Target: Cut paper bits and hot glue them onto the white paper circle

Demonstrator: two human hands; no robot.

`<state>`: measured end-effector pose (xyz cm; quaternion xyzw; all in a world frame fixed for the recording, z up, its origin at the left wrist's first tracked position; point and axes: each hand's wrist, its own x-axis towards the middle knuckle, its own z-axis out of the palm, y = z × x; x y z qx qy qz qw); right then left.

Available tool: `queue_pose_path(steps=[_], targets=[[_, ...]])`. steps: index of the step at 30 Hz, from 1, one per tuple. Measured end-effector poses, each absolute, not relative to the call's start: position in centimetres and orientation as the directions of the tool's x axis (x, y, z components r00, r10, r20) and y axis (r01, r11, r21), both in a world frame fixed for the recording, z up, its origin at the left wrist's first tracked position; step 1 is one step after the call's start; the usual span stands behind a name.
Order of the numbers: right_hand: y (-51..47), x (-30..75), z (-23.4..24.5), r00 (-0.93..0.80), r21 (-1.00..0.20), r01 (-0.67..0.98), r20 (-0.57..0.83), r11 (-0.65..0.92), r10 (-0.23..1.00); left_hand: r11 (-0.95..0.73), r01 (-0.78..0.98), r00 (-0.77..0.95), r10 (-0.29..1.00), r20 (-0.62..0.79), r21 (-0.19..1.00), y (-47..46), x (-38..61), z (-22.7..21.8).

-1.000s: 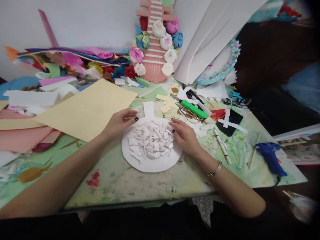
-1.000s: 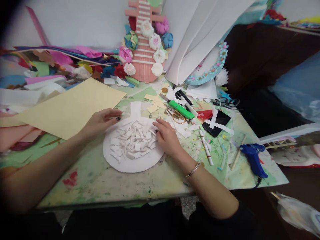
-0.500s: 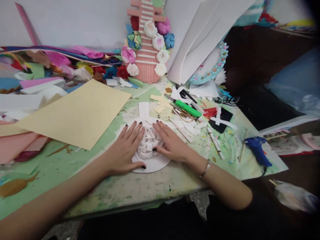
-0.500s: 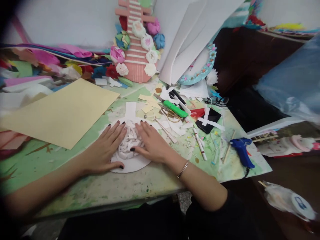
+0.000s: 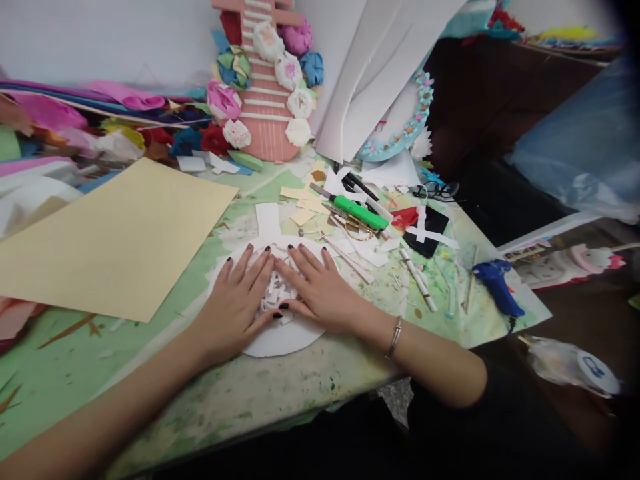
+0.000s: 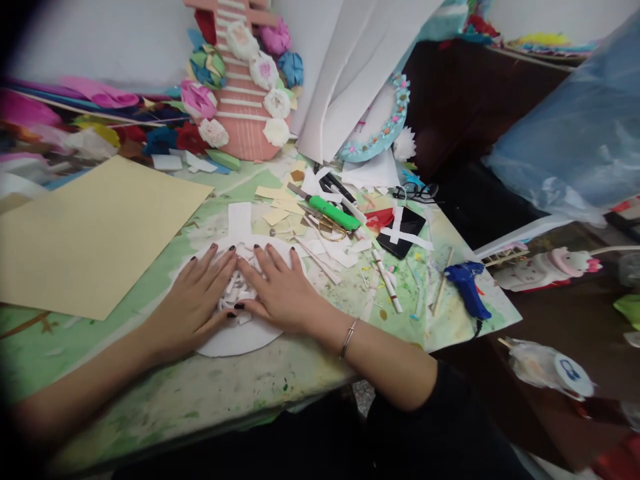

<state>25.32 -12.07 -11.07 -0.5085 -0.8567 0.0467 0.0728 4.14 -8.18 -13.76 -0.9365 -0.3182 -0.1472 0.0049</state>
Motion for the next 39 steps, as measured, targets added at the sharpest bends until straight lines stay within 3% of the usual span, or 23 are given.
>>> queue_pose_path(steps=[5,8,11,14,18,23,28,34,36,39], targets=[[-11.5,26.4,-10.6,-0.448,-0.254,0.827,0.242,0.502,0.861,-0.8,0.562,0.754,0.6,0.266,0.21,-7.9,3.6,-13.3],[-10.5,28.4,-10.5,-0.23,-0.331,0.872,0.372,0.36,0.899,-0.778,0.524,0.741,0.617,0.266,0.346,-7.8,3.2,-12.9],[-9.4,31.2,-10.6,0.021,-0.324,0.942,0.32,0.088,0.947,-0.759,0.493,0.727,0.628,0.278,0.425,-7.8,2.8,-12.5],[-8.7,33.2,-10.9,0.062,-0.309,0.951,0.194,0.001,0.979,-0.789,0.487,0.742,0.6,0.298,0.375,-8.0,2.8,-12.2],[-8.4,33.8,-10.9,0.063,-0.31,0.951,0.151,-0.013,0.987,-0.853,0.44,0.771,0.519,0.368,0.281,-8.2,2.8,-12.3],[-8.4,33.8,-10.2,0.139,-0.347,0.936,0.203,-0.062,0.969,-0.806,0.417,0.677,0.584,0.449,0.42,-8.2,2.7,-12.7],[-8.4,35.0,-9.6,0.267,-0.515,0.857,0.382,-0.037,0.885,-0.746,0.397,0.581,0.655,0.484,0.534,-8.0,2.9,-12.0],[-8.2,36.0,-9.3,0.483,-0.796,0.602,0.429,0.066,0.763,-0.702,0.382,0.532,0.698,0.478,0.6,-7.9,3.2,-11.0],[-8.2,36.1,-9.2,0.503,-0.848,0.51,0.429,0.143,0.751,-0.659,0.436,0.473,0.747,0.467,0.612,-7.6,2.9,-10.8],[-8.1,36.1,-9.5,0.457,-0.867,0.475,0.391,0.152,0.799,-0.481,0.662,0.311,0.874,0.374,0.575,-6.5,2.0,-10.7]])
